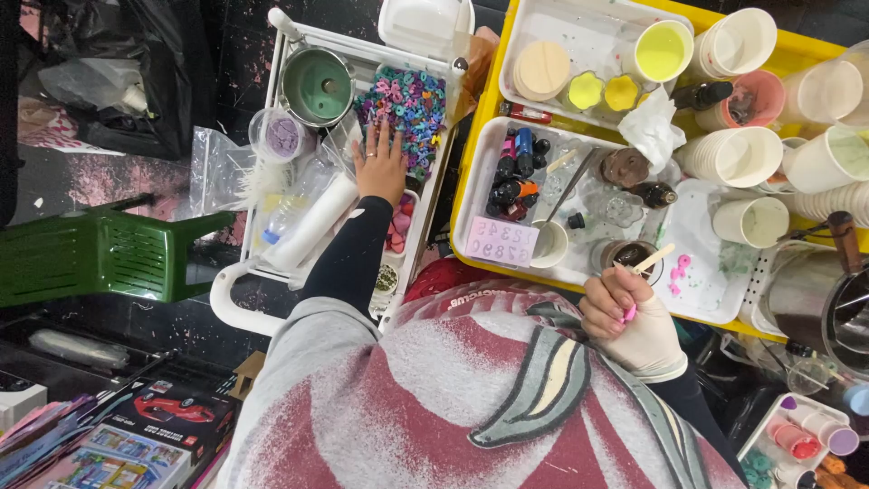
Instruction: Placing decorative wax flower shapes into containers and stirring melted wax.
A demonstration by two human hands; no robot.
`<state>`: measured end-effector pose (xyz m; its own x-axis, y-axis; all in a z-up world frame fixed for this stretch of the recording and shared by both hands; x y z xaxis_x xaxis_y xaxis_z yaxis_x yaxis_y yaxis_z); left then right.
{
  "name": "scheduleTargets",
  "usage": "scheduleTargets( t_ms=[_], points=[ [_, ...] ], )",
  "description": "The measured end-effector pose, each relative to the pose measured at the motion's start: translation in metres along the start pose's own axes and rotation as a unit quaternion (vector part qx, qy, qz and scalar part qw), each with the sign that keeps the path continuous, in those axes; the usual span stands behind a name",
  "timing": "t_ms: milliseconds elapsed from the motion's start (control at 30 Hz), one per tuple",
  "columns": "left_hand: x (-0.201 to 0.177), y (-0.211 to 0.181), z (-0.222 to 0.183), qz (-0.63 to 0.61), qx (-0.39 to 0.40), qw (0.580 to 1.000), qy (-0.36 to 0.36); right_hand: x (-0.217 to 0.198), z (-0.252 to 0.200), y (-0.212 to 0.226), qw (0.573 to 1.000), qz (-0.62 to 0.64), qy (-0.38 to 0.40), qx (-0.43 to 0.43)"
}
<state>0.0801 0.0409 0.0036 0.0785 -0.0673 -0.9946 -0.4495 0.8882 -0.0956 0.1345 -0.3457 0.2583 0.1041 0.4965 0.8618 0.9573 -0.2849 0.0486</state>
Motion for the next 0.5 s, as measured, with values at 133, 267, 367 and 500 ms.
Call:
scheduleTargets(
  t_ms=[133,267,367,500],
  points=[
    [-0.022,-0.004,0.003,-0.015,-0.031,0.999,0.006,-0.003,-0.003,0.002,1.0,0.009,-0.006,-0.004],
    [-0.009,-0.011,0.024,-0.044,-0.024,0.999,0.005,-0.002,-0.004,0.002,1.0,0.008,0.006,-0.006],
    [-0.009,-0.03,0.047,-0.069,0.029,0.997,0.001,-0.003,-0.003,0.004,1.0,0.007,0.003,-0.007],
    [-0.019,-0.052,0.054,-0.08,0.071,0.994,0.03,-0.003,-0.004,0.006,1.0,0.002,-0.008,-0.012]
  ],
)
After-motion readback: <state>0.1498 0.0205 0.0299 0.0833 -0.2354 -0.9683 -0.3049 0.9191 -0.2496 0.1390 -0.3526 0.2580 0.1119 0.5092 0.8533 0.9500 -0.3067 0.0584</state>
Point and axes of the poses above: each hand's wrist, its own z-axis towards the middle knuckle, its own x-axis out of the palm, y = z × x, the point moved 9 cm from there along z, towards the middle knuckle
